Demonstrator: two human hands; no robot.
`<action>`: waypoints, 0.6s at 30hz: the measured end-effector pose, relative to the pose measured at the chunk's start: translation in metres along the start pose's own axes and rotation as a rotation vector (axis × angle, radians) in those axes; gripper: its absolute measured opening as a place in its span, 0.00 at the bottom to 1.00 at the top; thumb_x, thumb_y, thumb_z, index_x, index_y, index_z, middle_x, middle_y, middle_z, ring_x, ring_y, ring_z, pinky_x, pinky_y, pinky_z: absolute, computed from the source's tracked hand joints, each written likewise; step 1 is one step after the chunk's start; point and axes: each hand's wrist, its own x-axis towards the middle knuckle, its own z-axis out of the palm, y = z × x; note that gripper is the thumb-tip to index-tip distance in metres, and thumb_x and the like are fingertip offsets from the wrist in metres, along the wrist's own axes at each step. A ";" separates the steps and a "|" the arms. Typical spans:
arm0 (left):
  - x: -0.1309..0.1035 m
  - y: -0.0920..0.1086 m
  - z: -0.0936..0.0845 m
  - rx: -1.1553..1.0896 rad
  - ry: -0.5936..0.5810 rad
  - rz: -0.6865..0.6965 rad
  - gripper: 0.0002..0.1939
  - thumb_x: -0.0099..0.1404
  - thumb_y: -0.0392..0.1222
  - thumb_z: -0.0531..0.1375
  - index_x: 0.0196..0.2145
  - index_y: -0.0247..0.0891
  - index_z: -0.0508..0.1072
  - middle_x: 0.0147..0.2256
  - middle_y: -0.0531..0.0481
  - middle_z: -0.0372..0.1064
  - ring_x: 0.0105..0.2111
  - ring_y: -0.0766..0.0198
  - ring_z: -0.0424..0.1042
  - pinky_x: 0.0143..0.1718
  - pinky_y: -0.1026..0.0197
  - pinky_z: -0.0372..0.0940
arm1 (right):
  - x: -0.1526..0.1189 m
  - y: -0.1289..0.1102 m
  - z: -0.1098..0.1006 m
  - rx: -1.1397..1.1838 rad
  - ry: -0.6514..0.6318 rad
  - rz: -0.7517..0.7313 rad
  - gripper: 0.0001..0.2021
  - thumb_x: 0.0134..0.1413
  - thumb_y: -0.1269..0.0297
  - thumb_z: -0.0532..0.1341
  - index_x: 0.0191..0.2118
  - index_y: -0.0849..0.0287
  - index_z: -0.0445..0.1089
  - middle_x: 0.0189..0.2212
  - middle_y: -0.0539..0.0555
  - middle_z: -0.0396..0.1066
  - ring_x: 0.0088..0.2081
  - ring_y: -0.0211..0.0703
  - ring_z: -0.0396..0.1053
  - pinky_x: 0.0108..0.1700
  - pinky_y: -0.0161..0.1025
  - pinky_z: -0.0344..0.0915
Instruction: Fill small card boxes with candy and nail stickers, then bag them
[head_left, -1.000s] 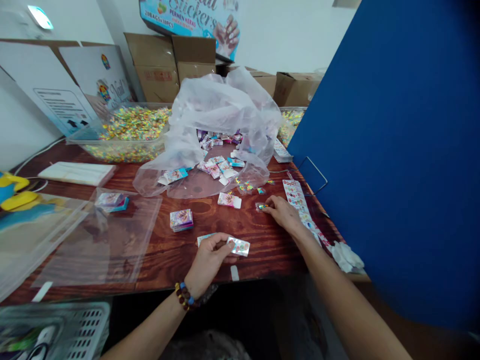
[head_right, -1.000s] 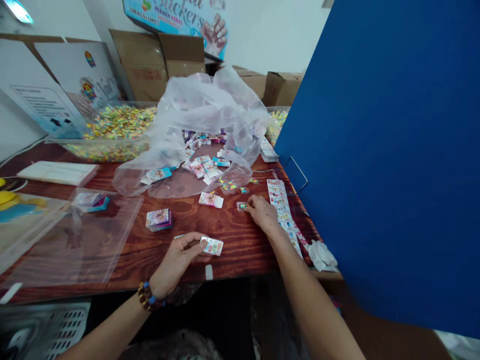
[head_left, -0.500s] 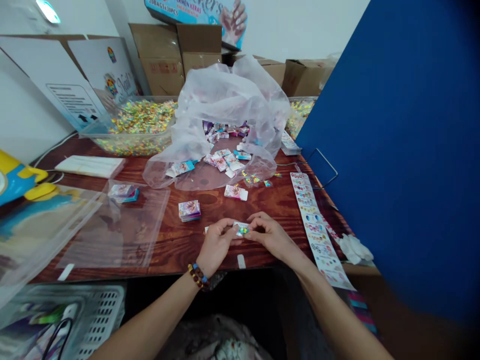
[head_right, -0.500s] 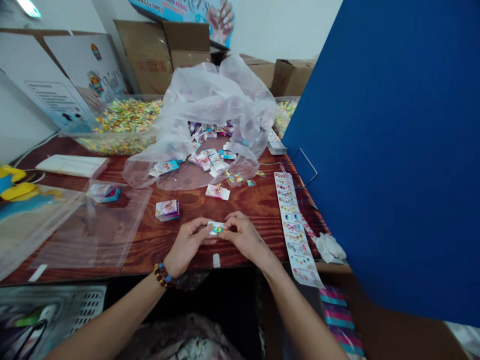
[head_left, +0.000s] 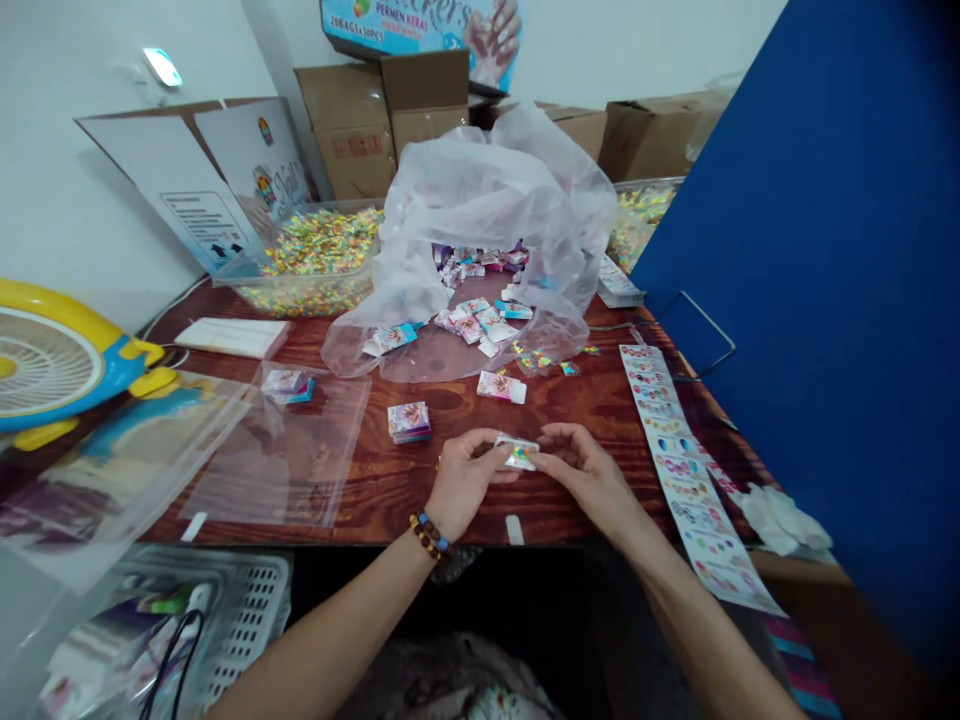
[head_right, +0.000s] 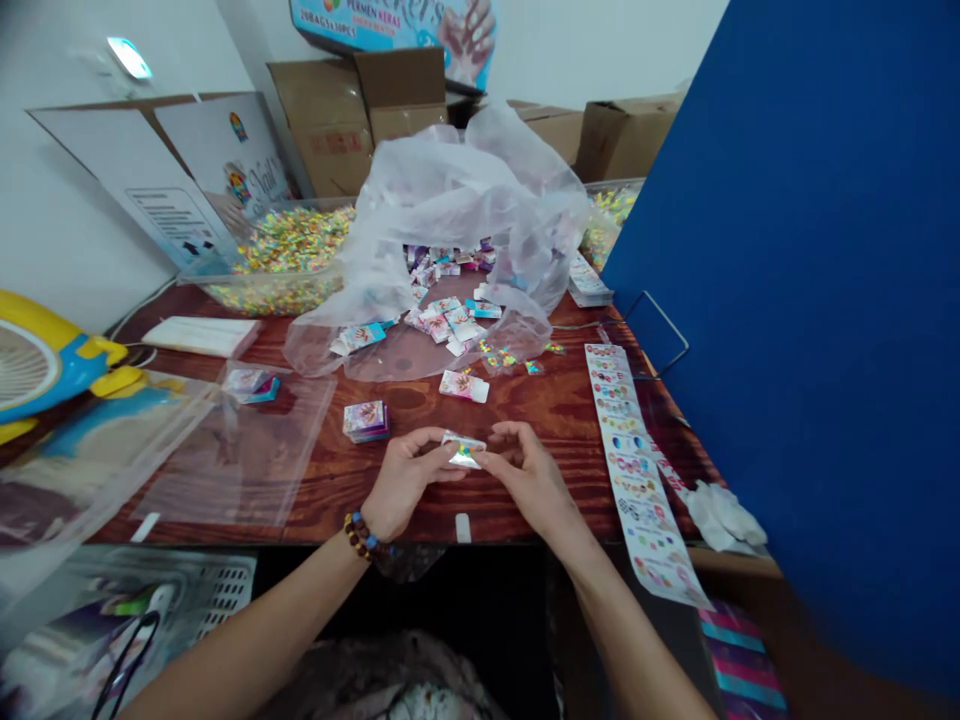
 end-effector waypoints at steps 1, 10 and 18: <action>0.001 0.003 0.002 0.011 -0.011 0.000 0.14 0.52 0.46 0.67 0.32 0.34 0.75 0.31 0.50 0.74 0.30 0.64 0.74 0.37 0.58 0.73 | 0.000 0.000 0.000 0.050 -0.012 0.012 0.16 0.44 0.50 0.66 0.36 0.56 0.71 0.31 0.51 0.72 0.33 0.43 0.68 0.37 0.39 0.65; 0.049 0.025 0.006 1.211 -0.048 0.532 0.16 0.65 0.37 0.55 0.50 0.34 0.70 0.51 0.39 0.69 0.54 0.48 0.64 0.55 0.47 0.59 | 0.001 0.010 -0.016 0.230 0.248 0.027 0.15 0.43 0.49 0.68 0.25 0.57 0.72 0.23 0.49 0.71 0.27 0.41 0.66 0.32 0.37 0.63; 0.091 0.030 -0.001 1.736 -0.051 0.612 0.17 0.63 0.31 0.57 0.51 0.34 0.67 0.48 0.37 0.68 0.53 0.46 0.61 0.56 0.41 0.54 | 0.002 0.012 -0.037 0.260 0.281 0.068 0.18 0.39 0.48 0.69 0.27 0.59 0.72 0.25 0.52 0.74 0.29 0.44 0.72 0.29 0.36 0.67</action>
